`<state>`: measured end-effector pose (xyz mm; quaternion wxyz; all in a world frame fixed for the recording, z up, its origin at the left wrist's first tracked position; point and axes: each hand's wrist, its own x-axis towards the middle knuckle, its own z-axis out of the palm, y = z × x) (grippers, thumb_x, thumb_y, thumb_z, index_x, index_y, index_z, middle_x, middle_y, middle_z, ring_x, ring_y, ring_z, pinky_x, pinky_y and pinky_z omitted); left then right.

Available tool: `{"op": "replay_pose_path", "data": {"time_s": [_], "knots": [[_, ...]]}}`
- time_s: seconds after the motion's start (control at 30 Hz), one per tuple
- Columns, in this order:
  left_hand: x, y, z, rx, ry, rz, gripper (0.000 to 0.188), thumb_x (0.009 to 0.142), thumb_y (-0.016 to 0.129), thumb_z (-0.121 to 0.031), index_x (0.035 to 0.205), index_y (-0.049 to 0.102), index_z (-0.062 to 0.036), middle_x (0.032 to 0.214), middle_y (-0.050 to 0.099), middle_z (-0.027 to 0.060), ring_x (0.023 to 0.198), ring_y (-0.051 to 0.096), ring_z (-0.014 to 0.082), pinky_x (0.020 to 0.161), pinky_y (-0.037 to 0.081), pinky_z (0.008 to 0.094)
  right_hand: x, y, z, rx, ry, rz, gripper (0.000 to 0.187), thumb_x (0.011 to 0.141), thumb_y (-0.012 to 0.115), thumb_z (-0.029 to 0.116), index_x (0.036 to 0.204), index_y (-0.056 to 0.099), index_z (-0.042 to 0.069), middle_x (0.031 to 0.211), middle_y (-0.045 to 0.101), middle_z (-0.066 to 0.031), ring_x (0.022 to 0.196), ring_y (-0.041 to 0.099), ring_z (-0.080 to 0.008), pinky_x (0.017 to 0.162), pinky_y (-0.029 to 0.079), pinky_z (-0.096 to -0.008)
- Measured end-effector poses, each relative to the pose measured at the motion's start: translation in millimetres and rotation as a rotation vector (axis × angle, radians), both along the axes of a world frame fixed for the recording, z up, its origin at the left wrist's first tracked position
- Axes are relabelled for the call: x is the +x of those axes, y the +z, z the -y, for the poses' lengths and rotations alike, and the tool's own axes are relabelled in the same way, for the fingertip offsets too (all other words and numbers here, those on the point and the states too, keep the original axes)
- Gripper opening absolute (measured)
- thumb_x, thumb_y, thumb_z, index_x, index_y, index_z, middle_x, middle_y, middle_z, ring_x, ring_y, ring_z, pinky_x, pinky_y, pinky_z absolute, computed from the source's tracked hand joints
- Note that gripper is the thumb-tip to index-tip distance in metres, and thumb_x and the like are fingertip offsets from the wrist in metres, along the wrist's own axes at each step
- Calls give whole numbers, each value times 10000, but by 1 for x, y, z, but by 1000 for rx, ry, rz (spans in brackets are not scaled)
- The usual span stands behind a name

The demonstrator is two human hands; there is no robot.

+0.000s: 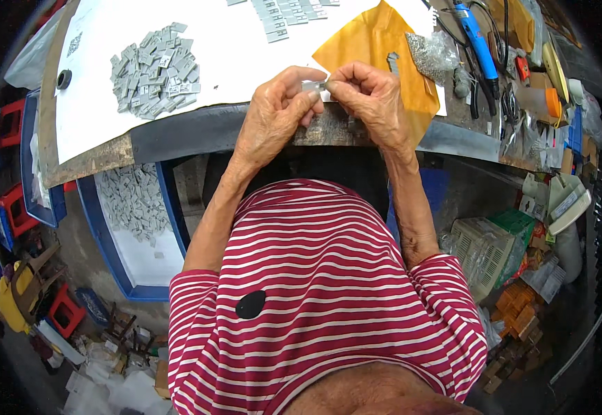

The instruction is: The recorder is inspecting and organizing small grey components on a workbench.

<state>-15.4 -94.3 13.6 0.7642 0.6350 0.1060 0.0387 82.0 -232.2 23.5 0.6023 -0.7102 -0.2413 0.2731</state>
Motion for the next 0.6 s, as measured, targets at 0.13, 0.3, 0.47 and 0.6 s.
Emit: {"op": "replay_pose_path", "data": {"time_s": [0.13, 0.3, 0.47, 0.6], "knots": [[0, -4, -1, -39, -15, 30, 254, 873, 525, -111, 1103, 546, -6, 717, 570, -3, 583, 445, 37, 513, 341, 151, 0, -1, 1, -29, -8, -20, 87, 776, 636, 74, 768, 613, -10, 628, 545, 38, 558, 453, -1, 471, 341, -153], [-1, -3, -2, -28, -40, 26, 208, 886, 489, -94, 1068, 554, -19, 677, 559, 3, 553, 445, 35, 492, 374, 158, 0, 0, 1, -19, -5, -101, 99, 782, 635, 86, 779, 607, -9, 617, 539, 25, 532, 447, -11, 450, 331, -163], [-2, -3, -2, -80, -45, 14, 256, 866, 534, -142, 1084, 509, -9, 693, 561, 15, 566, 429, 44, 509, 322, 160, -2, 1, 0, 27, 19, -253, 116, 801, 614, 96, 836, 595, -14, 619, 537, 11, 490, 433, -29, 425, 315, -172], [-2, -4, -4, -108, -67, 28, 228, 869, 534, -146, 1052, 480, -21, 685, 563, 32, 554, 422, 46, 510, 318, 159, -4, -2, -2, 63, 47, -302, 124, 811, 597, 96, 856, 590, -19, 625, 543, 4, 481, 436, -34, 417, 309, -168]]}}
